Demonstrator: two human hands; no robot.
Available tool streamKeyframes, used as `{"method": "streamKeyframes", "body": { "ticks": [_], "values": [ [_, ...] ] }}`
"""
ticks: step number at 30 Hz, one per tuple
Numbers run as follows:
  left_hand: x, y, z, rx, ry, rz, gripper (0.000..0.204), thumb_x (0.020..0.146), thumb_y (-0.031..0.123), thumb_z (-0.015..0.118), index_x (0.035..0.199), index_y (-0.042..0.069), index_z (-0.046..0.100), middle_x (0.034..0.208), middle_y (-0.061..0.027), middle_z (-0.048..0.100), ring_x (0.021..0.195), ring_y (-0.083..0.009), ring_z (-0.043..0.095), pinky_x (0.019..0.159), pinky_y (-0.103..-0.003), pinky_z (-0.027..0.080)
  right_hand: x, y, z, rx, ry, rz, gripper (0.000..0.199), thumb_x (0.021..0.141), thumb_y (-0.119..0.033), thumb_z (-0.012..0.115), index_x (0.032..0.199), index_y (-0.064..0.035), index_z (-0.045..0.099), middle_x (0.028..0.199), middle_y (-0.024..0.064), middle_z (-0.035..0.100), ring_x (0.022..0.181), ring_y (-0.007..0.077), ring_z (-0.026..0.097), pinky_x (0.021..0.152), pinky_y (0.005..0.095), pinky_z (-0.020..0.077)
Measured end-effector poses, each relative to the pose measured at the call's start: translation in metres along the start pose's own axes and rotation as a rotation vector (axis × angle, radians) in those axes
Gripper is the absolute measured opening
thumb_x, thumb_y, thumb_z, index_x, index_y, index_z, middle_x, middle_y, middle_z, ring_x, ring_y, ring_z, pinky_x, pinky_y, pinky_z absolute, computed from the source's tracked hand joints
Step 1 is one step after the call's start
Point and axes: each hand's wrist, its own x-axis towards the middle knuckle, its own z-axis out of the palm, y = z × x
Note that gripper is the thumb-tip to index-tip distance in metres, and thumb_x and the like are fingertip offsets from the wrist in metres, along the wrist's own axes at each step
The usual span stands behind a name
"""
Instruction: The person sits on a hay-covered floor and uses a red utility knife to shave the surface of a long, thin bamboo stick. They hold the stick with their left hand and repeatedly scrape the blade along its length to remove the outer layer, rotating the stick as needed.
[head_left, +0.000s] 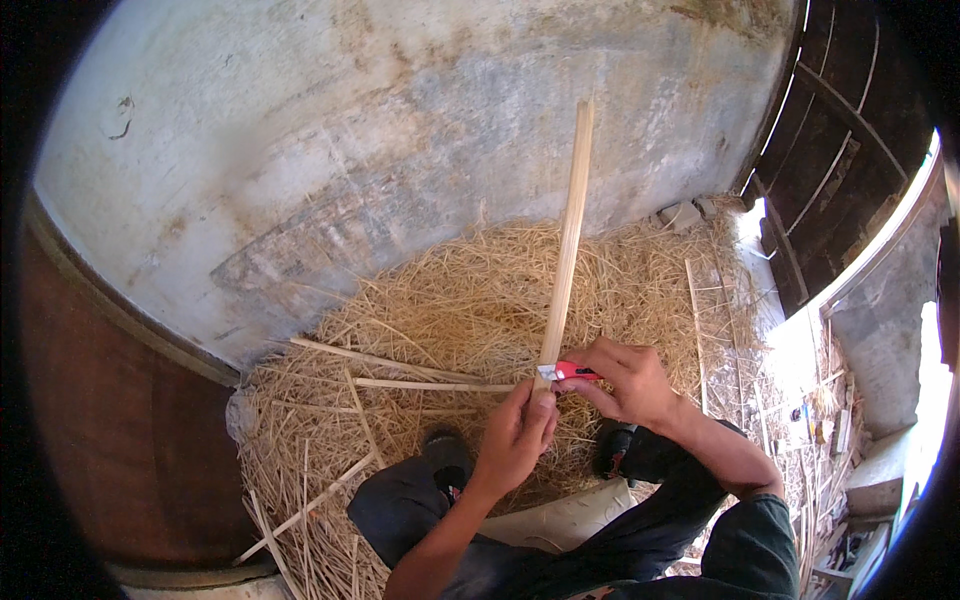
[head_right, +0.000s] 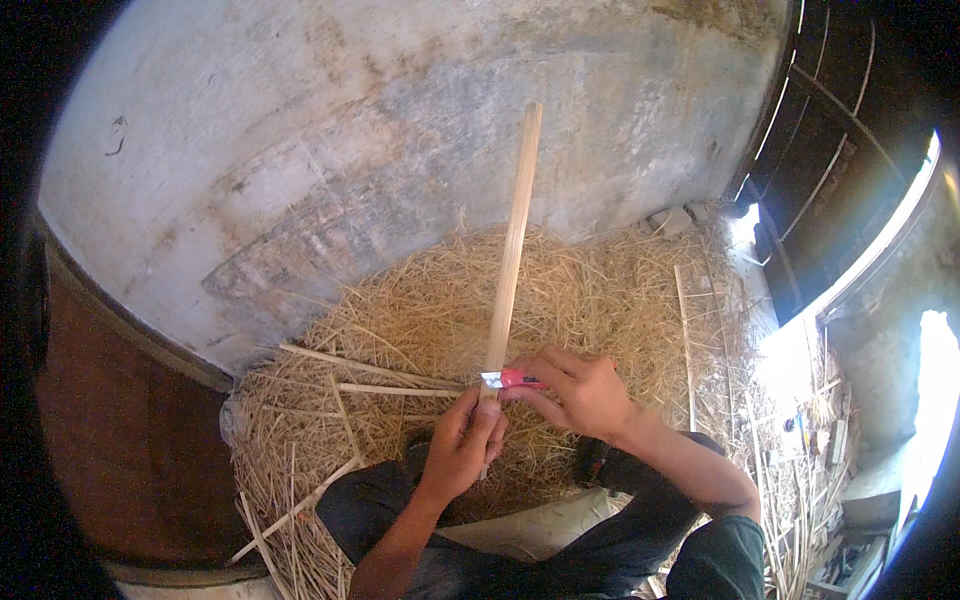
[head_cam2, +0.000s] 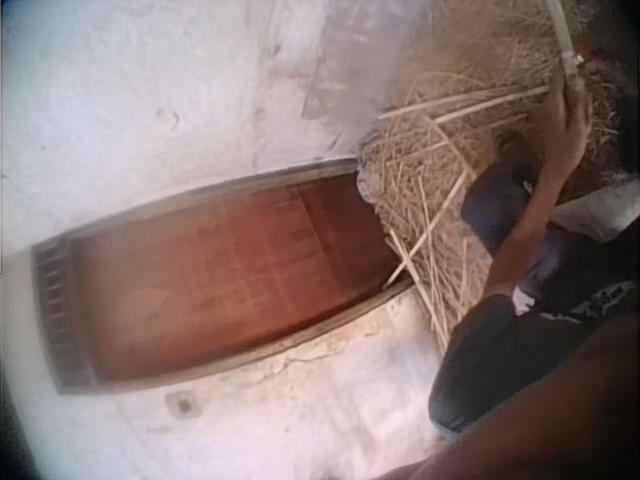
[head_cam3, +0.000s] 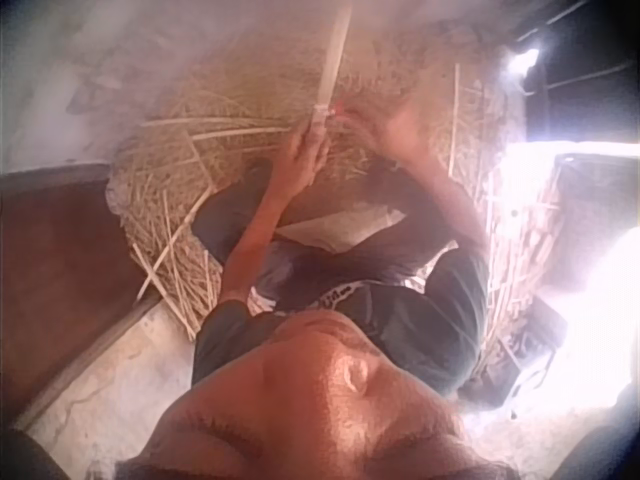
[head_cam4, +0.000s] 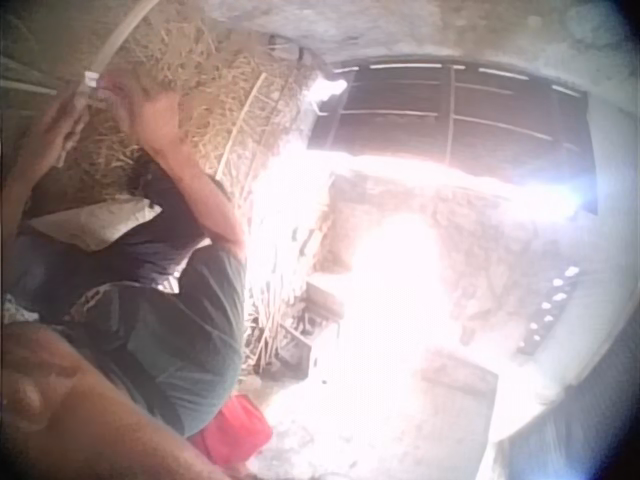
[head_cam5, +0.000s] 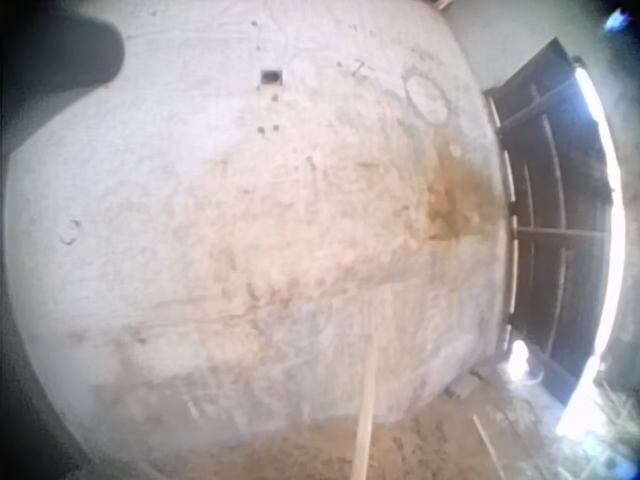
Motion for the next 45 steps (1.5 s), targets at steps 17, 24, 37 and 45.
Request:
{"method": "streamKeyframes", "body": {
  "ticks": [17, 24, 37, 45],
  "values": [
    [-0.003, -0.006, 0.000, 0.376, 0.294, 0.125, 0.036, 0.111, 0.035, 0.059, 0.107, 0.000, 0.065, 0.069, -0.0036, 0.060, 0.062, -0.0089, 0.053, 0.056, -0.031, 0.043, -0.002, -0.023, 0.015, -0.105, 0.064, -0.033, 0.029, 0.088, -0.025, 0.083, 0.112, -0.0097, 0.076, 0.080, 0.0033, 0.065, 0.063, 0.0222, 0.069, 0.053, 0.0357, 0.0550],
    [-0.004, -0.008, -0.002, 0.420, 0.289, 0.137, 0.033, 0.112, 0.030, 0.059, 0.115, -0.001, 0.071, 0.082, -0.0013, 0.070, 0.068, -0.0070, 0.056, 0.061, -0.028, 0.046, -0.001, -0.026, 0.014, -0.116, 0.084, -0.034, 0.031, 0.086, -0.023, 0.084, 0.113, -0.0095, 0.076, 0.080, 0.0038, 0.065, 0.062, 0.0225, 0.068, 0.053, 0.0355, 0.0542],
    [-0.007, 0.004, 0.001, 0.457, 0.300, 0.132, 0.035, 0.111, 0.033, 0.059, 0.106, 0.000, 0.070, 0.071, -0.0016, 0.063, 0.062, -0.0070, 0.053, 0.057, -0.029, 0.043, 0.001, -0.030, 0.008, -0.161, 0.106, 0.006, 0.026, 0.089, -0.026, 0.082, 0.113, -0.0168, 0.077, 0.081, 0.0019, 0.064, 0.065, 0.0220, 0.070, 0.055, 0.0364, 0.0570],
    [-0.006, 0.002, 0.003, 0.449, 0.321, 0.168, 0.034, 0.111, 0.030, 0.060, 0.101, -0.001, 0.069, 0.067, -0.0004, 0.058, 0.060, -0.0067, 0.050, 0.055, -0.029, 0.041, 0.006, -0.026, 0.005, -0.145, 0.155, 0.024, 0.025, 0.089, -0.028, 0.082, 0.112, -0.0175, 0.078, 0.082, 0.0015, 0.066, 0.066, 0.0218, 0.070, 0.054, 0.0358, 0.0566]
  ]
}}
